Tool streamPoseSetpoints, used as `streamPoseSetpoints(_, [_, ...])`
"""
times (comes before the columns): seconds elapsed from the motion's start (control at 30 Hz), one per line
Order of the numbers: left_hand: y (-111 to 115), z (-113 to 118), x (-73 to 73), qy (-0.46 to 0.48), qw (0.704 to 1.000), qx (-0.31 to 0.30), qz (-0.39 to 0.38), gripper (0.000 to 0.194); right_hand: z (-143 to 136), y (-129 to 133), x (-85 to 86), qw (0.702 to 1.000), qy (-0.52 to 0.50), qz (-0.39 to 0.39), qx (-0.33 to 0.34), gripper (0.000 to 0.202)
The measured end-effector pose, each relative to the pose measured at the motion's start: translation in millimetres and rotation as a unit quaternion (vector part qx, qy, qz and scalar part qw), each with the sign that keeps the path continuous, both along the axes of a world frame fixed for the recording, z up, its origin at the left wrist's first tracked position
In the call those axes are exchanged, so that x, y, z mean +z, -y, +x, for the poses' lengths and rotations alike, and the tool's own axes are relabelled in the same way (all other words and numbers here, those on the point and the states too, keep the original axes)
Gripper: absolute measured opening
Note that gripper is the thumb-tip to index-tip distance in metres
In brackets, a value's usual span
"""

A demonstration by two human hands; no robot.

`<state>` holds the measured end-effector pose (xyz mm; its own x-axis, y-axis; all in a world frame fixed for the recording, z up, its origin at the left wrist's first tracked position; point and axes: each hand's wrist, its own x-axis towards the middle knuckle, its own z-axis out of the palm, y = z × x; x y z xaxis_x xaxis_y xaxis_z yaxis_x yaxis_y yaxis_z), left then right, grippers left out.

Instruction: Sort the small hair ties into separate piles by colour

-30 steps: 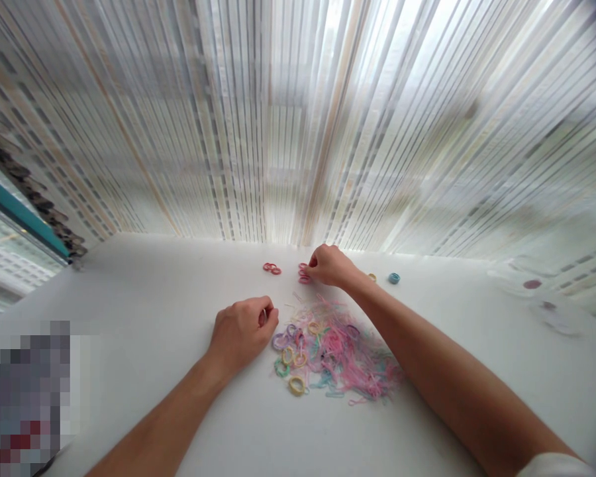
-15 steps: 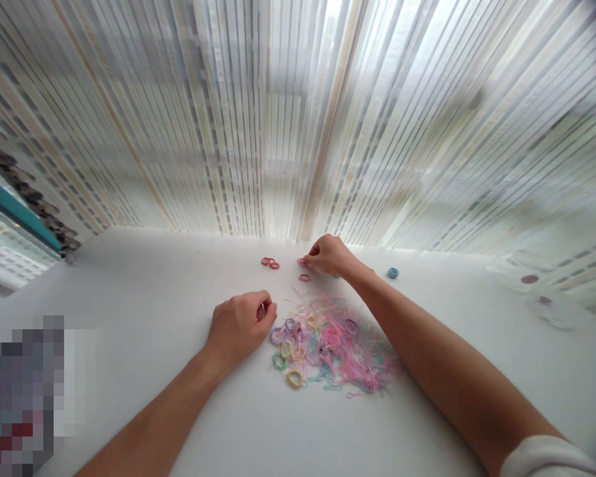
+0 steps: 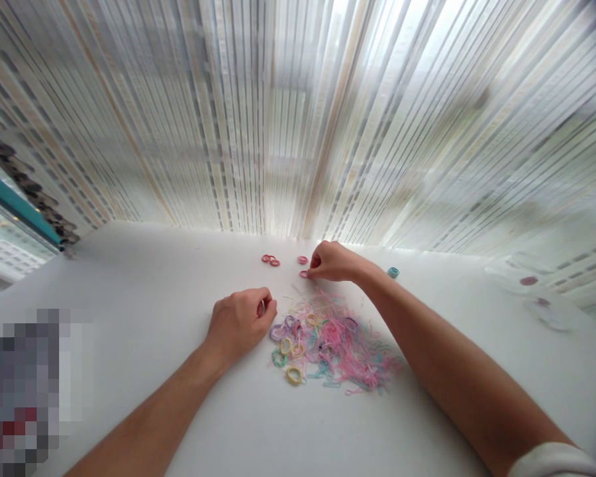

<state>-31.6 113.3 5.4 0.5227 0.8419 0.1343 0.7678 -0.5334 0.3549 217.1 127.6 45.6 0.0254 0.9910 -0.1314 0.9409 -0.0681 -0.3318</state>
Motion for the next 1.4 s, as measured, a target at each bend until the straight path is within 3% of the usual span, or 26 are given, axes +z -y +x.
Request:
streamPoseSetpoints(0.47, [-0.4,-0.3,-0.8,0.011,1.000,-0.002,0.000,0.027,-9.6,-4.4,-9.3,0.998,0.022,0.036,-0.037,0.018])
streamPoseSetpoints(0.9, [-0.4,0.5,-0.7,0.011,1.000,0.002,-0.005,0.027,-3.0,-9.5,-12.4,0.984,0.036,0.154,-0.076,0.015])
streamPoseSetpoints(1.13, [0.7,-0.5,-1.1,0.015,1.000,0.000,0.002,0.026,-18.4,-2.7,0.7,0.983,-0.036,0.179,0.001,0.013])
streamPoseSetpoints(1.4, [-0.1,0.5,-1.8,0.018,1.000,0.000,-0.001,0.026,-52.8,-31.5,-11.9,0.978,-0.007,0.175,0.117,0.034])
